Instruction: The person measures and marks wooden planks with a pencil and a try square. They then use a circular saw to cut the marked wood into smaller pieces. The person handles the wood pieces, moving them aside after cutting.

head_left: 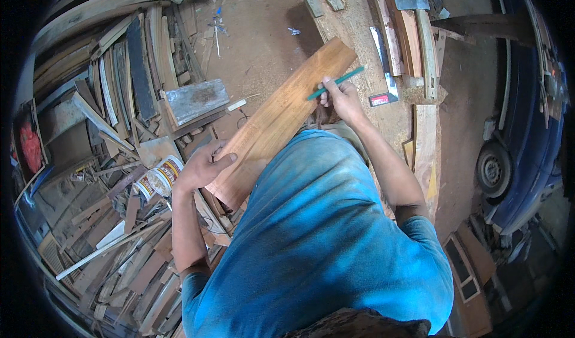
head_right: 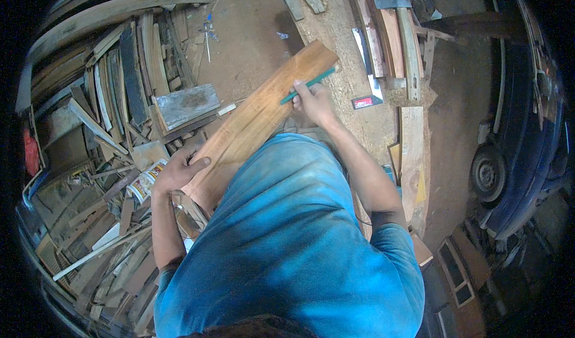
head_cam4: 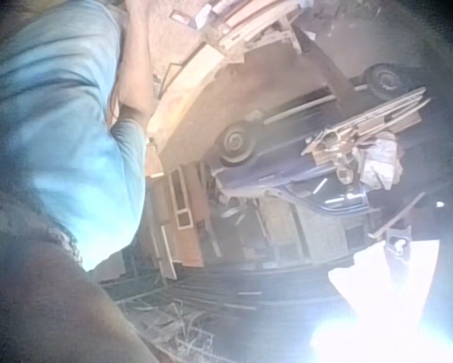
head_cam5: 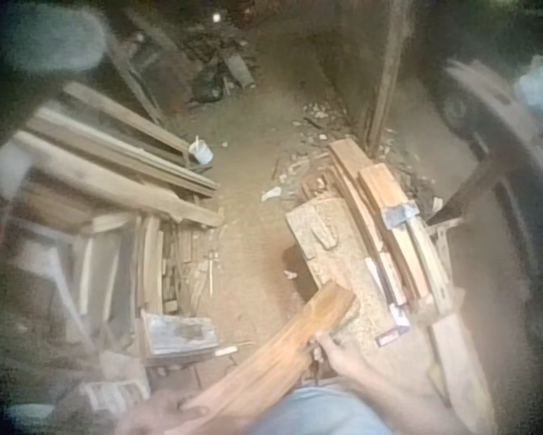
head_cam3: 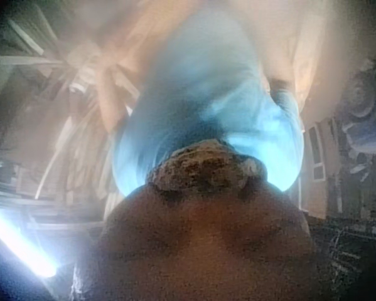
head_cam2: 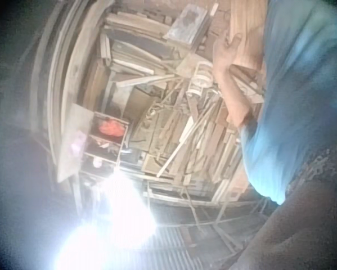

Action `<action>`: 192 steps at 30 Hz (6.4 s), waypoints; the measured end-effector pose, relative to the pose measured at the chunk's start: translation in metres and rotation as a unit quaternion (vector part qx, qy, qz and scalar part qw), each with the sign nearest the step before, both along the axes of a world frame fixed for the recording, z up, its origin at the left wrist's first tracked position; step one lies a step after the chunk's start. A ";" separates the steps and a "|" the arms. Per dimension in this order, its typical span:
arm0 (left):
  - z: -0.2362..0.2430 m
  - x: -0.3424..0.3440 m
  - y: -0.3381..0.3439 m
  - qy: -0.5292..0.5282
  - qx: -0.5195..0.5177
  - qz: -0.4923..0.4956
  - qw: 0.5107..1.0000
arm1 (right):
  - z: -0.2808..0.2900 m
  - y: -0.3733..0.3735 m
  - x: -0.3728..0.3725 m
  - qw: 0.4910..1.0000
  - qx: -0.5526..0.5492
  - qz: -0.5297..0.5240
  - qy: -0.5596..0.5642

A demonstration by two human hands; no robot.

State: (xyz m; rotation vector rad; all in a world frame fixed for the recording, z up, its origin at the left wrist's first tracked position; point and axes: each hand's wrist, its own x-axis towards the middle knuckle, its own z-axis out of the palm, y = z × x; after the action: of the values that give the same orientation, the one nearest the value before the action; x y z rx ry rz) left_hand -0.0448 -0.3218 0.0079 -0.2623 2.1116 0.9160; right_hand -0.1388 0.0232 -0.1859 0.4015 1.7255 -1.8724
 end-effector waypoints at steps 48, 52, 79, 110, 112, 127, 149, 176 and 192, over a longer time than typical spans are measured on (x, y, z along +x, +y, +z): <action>0.041 -0.045 0.001 0.049 0.086 -0.119 0.988 | -0.002 0.064 0.021 0.989 0.132 -0.068 0.018; -0.005 -0.006 -0.015 0.035 0.057 -0.119 0.991 | 0.030 0.055 0.008 0.963 0.220 0.137 0.072; -0.059 0.034 0.020 -0.078 -0.110 -0.056 0.989 | 0.040 0.018 -0.003 0.922 0.250 0.287 0.067; -0.050 0.015 0.069 0.068 -0.250 -0.118 0.959 | 0.077 0.014 0.009 0.865 0.329 0.330 0.189; -0.049 0.014 0.070 0.059 -0.256 -0.128 0.956 | 0.081 0.001 0.006 0.877 0.318 0.307 0.189; -0.012 0.004 0.073 0.073 -0.183 -0.186 0.963 | 0.095 0.072 0.000 0.987 -0.066 0.104 -0.103; 0.014 0.009 0.109 0.174 -0.097 -0.225 0.954 | 0.094 0.038 -0.012 0.986 0.075 0.129 0.081; 0.009 0.006 0.099 0.165 -0.080 -0.236 0.954 | 0.025 0.084 -0.056 0.928 0.316 0.059 0.189; 0.011 -0.013 0.073 0.141 -0.049 -0.242 0.959 | 0.137 -0.025 0.016 0.955 0.019 0.229 0.186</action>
State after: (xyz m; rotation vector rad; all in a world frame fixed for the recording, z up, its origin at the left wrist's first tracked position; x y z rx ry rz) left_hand -0.0578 -0.2486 0.0188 0.3468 2.3329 0.5812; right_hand -0.1230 -0.0019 -0.0491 -0.3415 1.8908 -1.6393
